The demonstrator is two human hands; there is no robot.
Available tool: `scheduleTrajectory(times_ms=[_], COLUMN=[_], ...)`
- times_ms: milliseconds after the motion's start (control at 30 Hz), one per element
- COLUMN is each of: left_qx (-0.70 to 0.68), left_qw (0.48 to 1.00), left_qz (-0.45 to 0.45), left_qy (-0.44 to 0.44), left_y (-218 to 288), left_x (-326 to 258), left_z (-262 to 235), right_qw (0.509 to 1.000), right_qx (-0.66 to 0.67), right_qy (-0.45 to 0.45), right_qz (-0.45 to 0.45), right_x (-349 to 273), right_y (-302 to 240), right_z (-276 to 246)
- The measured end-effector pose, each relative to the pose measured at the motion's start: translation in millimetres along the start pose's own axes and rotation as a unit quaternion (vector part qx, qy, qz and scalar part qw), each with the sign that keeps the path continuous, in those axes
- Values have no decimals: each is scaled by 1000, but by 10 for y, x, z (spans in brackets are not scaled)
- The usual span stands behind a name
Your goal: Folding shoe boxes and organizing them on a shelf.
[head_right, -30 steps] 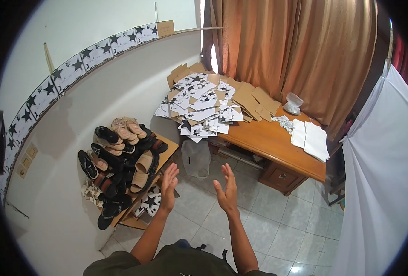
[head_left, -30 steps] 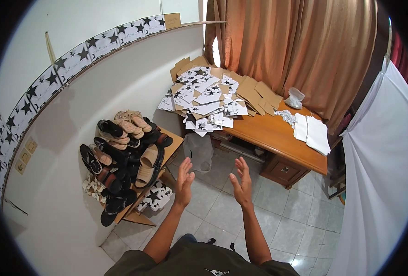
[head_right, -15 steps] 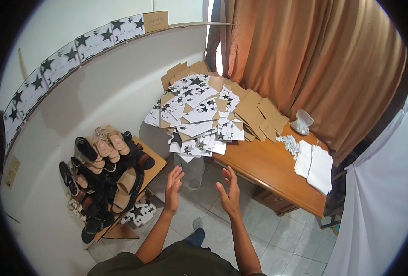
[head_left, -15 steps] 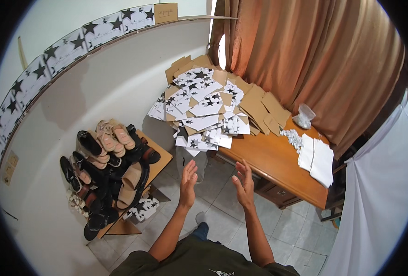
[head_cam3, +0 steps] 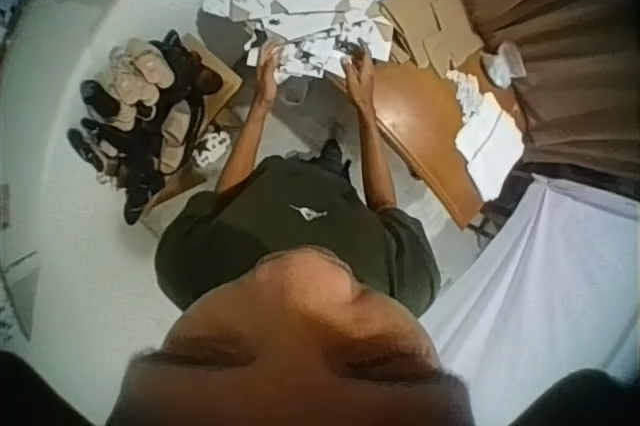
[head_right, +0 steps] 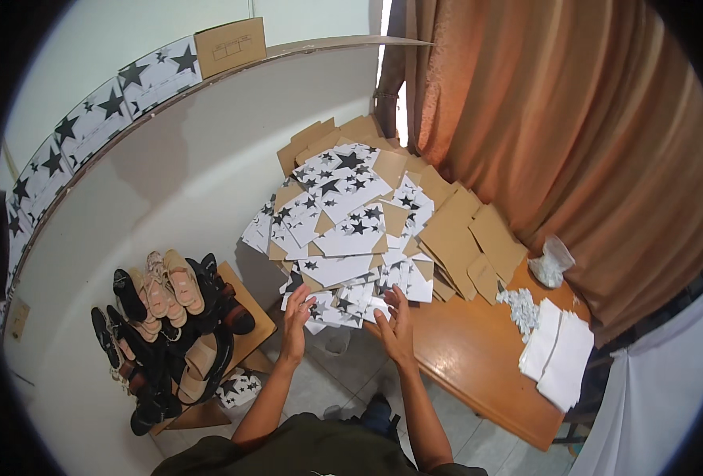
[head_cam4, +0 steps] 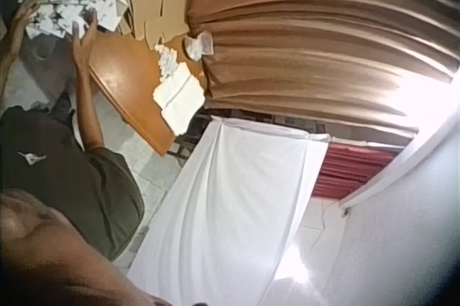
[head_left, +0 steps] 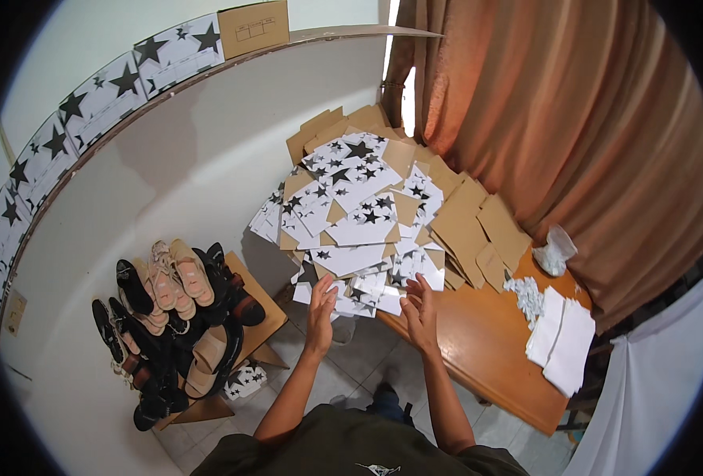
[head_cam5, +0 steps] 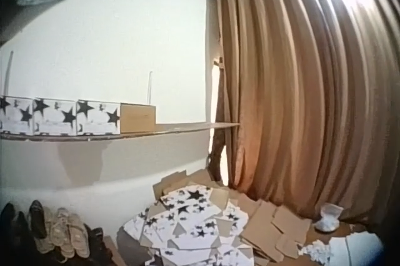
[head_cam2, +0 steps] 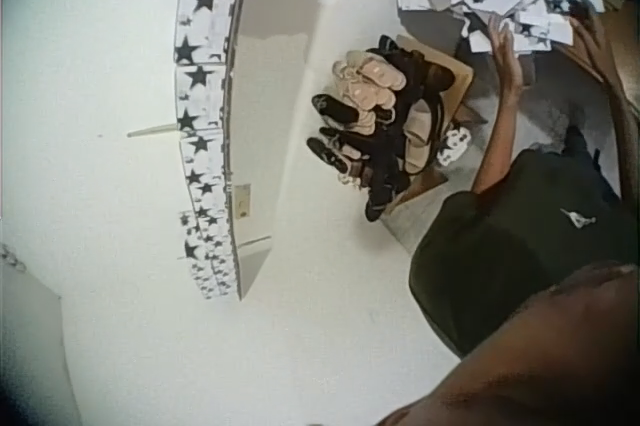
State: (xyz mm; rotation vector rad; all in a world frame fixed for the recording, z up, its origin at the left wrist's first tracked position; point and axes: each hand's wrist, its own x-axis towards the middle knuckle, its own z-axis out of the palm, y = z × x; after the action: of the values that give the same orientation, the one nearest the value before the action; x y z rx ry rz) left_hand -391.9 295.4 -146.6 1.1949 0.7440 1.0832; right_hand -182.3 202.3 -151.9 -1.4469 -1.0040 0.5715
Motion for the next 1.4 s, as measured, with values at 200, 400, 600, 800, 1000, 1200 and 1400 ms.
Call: scheduleTrajectory(times_ms=[200,400,600,800,1000,1200,1400], left_qx=[50,75,116,152,342,559,554], left_qw=[997,989,985,979,932,823,826], left_qz=[-22,-66,-77,-73,-6,13,41], left_qy=[57,111,105,115,123,98,97], left_y=[-519,-959,-1366,-1884,-2315,-2539,-2534], left_x=[1092,1986,3207,4450,5487,5970,6129], left_z=[769,1383,1532,1309,989,908,756], right_qw=[999,992,990,989,990,980,947], right_qx=[18,-24,0,14,12,79,109], right_qy=[-41,-120,-139,-128,-87,-21,97], right_qz=[1,7,19,68,113,183,288], right_x=[1474,2722,3913,4898,5636,6105,6345], right_y=[572,1001,1714,2357,2758,3087,2891], right_z=[-502,-796,-513,119,808,1268,1543])
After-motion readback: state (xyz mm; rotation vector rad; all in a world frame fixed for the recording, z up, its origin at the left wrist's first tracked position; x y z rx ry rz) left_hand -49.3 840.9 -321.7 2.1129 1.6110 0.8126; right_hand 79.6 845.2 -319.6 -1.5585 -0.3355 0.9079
